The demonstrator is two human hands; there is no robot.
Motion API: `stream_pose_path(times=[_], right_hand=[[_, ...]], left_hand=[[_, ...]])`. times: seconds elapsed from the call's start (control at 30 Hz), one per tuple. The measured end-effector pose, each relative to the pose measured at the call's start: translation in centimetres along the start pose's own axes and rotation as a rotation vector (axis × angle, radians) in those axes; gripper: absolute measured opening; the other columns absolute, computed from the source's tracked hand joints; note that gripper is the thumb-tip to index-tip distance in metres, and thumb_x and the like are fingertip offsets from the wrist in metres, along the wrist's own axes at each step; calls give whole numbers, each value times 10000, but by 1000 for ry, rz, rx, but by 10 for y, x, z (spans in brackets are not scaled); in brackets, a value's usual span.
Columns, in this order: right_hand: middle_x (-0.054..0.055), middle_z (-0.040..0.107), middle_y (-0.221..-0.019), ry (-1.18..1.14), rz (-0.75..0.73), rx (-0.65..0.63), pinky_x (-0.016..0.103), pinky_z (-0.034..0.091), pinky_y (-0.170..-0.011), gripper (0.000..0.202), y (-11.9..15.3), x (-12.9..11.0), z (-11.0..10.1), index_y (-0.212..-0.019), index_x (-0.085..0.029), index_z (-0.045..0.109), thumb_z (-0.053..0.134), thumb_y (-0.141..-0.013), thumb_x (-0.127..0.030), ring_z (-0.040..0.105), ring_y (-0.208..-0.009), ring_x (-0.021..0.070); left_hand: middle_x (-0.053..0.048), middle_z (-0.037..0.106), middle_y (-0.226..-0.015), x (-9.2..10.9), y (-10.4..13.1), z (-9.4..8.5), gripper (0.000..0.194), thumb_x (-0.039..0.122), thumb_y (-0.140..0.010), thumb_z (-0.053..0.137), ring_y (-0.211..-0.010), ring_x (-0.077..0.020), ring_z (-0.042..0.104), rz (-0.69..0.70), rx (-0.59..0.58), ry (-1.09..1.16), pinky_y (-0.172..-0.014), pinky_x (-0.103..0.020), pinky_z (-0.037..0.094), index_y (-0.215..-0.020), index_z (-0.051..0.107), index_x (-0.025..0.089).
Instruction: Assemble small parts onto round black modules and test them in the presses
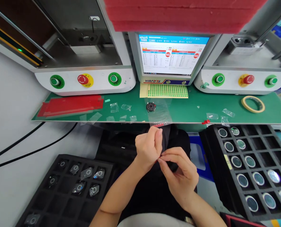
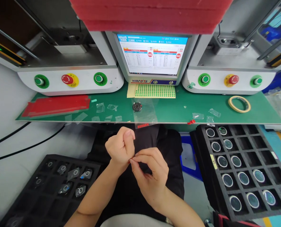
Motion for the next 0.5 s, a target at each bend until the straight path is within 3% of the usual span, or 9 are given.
stream_pose_path(times=[0.17, 0.37, 0.5], right_hand=[[31, 702, -860, 64, 9, 67, 299, 570, -675, 216, 1, 1, -2, -944, -206, 683, 716, -805, -44, 674, -787, 158], [36, 732, -886, 80, -7, 43, 334, 567, -680, 230, -2, -2, -1, -917, -239, 719, 699, -818, -32, 679, -804, 178], [36, 727, -912, 0, 64, -25, 330, 551, -717, 200, -3, 7, -2, -899, -235, 720, 685, -832, -49, 674, -837, 178]], left_hand=[[63, 432, -384, 0, 0, 3, 425, 221, -1018, 354, -308, -65, 394, -43, -8, -30, -394, -200, 296, -621, 501, 188], [59, 432, -381, -2, 0, 4, 454, 252, -1031, 332, -309, -65, 413, -46, -17, 1, -391, -202, 299, -625, 522, 187], [52, 458, -388, -4, 1, 8, 476, 273, -1045, 305, -314, -67, 424, -41, -34, 22, -405, -206, 308, -629, 520, 184]])
Point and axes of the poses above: each hand's wrist, its own y-axis away from the middle knuckle, its own z-axis out of the palm, x = y × z, the point moved 5 cm from there along -y, towards the middle knuckle
